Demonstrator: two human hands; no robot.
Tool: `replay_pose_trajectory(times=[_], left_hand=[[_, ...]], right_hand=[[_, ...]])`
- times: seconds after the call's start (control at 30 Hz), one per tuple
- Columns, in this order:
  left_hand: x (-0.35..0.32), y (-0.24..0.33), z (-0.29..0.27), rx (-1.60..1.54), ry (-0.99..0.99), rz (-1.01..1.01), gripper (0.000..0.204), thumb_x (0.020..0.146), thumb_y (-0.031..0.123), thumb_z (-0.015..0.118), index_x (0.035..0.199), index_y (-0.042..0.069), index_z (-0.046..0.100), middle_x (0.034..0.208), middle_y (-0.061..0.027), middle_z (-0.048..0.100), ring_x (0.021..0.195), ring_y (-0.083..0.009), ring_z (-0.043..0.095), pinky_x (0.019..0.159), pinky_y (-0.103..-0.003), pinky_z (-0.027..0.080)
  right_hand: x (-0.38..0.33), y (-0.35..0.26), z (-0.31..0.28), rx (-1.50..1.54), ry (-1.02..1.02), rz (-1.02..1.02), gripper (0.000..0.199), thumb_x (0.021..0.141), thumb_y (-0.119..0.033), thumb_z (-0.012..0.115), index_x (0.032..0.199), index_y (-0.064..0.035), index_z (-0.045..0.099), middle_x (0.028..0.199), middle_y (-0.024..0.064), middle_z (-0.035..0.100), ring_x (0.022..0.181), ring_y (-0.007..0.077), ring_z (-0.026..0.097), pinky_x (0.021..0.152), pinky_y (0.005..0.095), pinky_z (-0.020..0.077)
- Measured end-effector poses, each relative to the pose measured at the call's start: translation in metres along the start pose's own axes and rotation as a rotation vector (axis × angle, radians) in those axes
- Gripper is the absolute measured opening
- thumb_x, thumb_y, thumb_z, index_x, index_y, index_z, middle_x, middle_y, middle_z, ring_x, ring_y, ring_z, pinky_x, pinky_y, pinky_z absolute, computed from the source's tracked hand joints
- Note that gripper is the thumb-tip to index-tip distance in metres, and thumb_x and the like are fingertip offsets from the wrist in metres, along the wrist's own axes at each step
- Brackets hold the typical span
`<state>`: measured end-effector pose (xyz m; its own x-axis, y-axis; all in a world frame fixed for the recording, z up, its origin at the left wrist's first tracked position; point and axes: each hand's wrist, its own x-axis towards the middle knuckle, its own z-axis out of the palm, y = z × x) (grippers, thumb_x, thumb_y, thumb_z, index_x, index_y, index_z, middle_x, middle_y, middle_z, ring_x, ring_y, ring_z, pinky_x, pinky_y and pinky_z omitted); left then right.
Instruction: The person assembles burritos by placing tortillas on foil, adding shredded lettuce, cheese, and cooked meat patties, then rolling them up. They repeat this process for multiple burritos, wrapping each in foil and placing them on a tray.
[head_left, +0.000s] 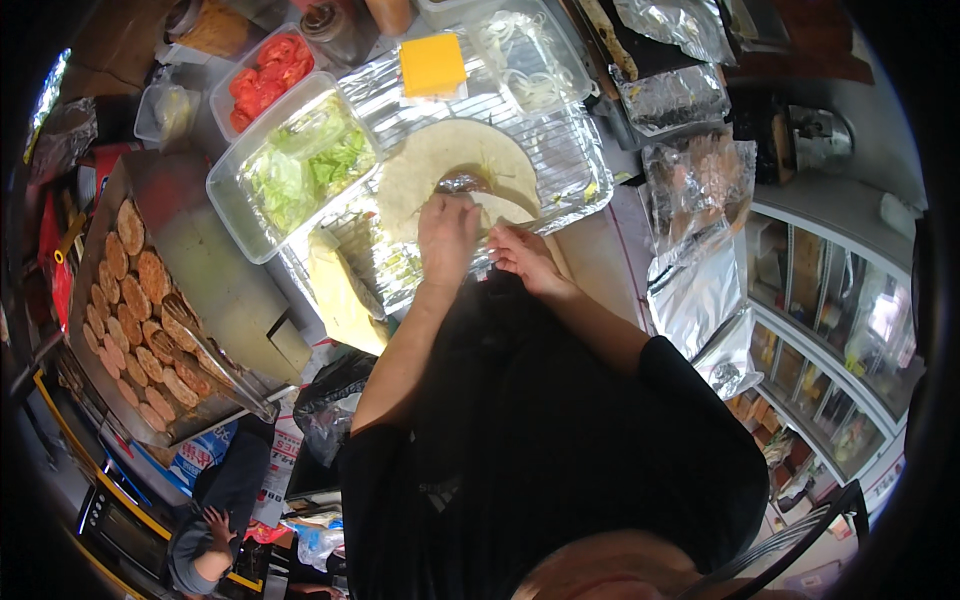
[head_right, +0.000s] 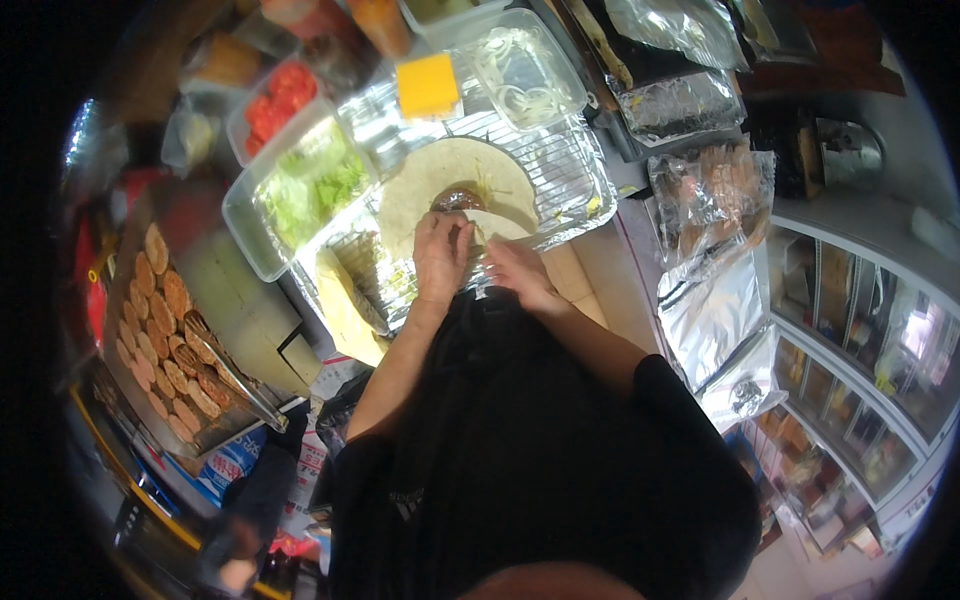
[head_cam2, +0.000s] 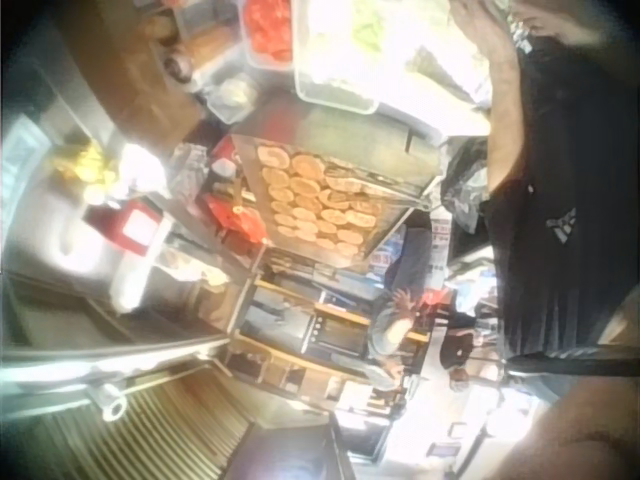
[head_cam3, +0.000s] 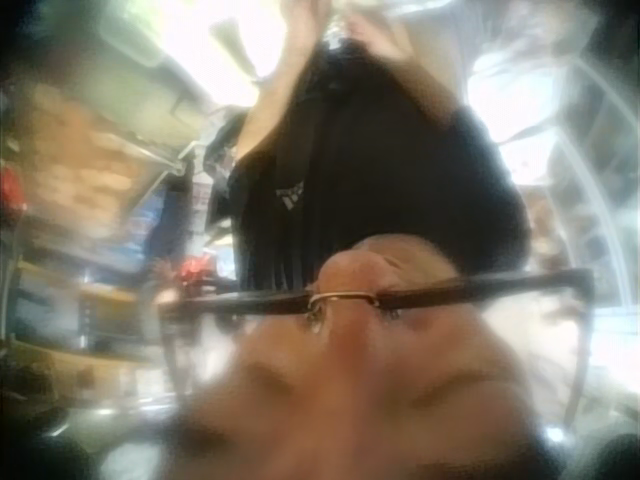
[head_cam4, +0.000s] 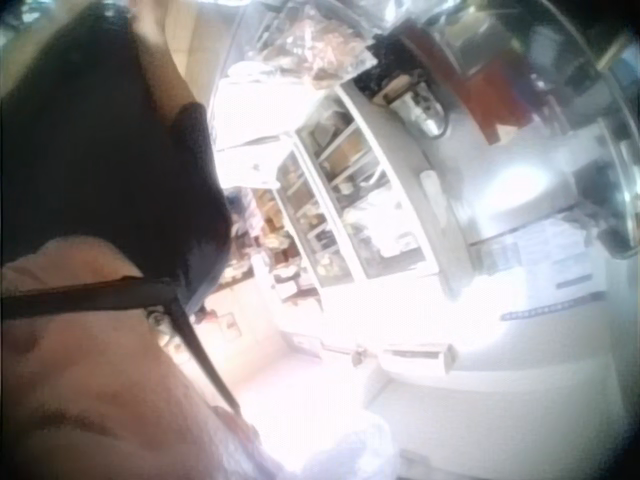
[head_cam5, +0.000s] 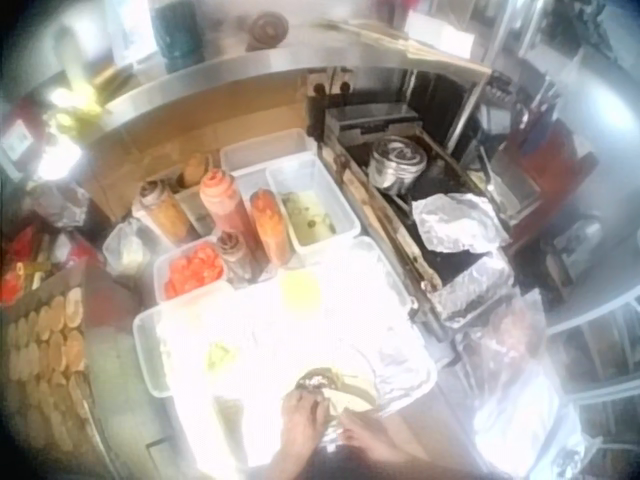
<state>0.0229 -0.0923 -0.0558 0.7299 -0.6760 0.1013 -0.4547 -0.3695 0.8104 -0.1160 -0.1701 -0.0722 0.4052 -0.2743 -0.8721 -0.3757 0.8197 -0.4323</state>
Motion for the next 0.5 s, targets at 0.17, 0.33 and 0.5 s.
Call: replay_pose_trajectory(times=[0.17,0.33,0.5], left_hand=[[0.001,-0.003,-0.003,-0.032,-0.034,-0.020,0.012,0.075,0.003,0.069,0.085,0.005,0.062,0.086,-0.0100,0.058,0.083,-0.0305,0.057,0.073,-0.039,0.047],[0.002,-0.005,-0.004,-0.045,-0.073,-0.037,0.011,0.078,0.002,0.068,0.087,0.005,0.063,0.087,-0.0107,0.058,0.084,-0.0308,0.057,0.075,-0.038,0.047],[0.001,-0.006,-0.002,-0.084,-0.070,-0.081,0.012,0.076,0.001,0.067,0.086,0.006,0.063,0.088,-0.0100,0.059,0.086,-0.0306,0.057,0.075,-0.038,0.047]], right_hand=[[0.001,-0.002,0.004,-0.046,-0.074,-0.114,0.026,0.088,-0.030,0.067,0.101,-0.0084,0.061,0.086,-0.0018,0.062,0.076,0.0063,0.056,0.065,0.0204,0.0435],[0.005,-0.007,0.012,0.111,-0.063,-0.048,0.014,0.087,-0.023,0.067,0.091,-0.0114,0.062,0.081,-0.0043,0.061,0.072,0.0040,0.054,0.064,0.0191,0.0420],[0.008,-0.002,0.009,0.064,-0.072,-0.046,0.011,0.086,-0.021,0.067,0.087,-0.0109,0.062,0.076,-0.0036,0.060,0.068,0.0047,0.054,0.062,0.0186,0.0413]])
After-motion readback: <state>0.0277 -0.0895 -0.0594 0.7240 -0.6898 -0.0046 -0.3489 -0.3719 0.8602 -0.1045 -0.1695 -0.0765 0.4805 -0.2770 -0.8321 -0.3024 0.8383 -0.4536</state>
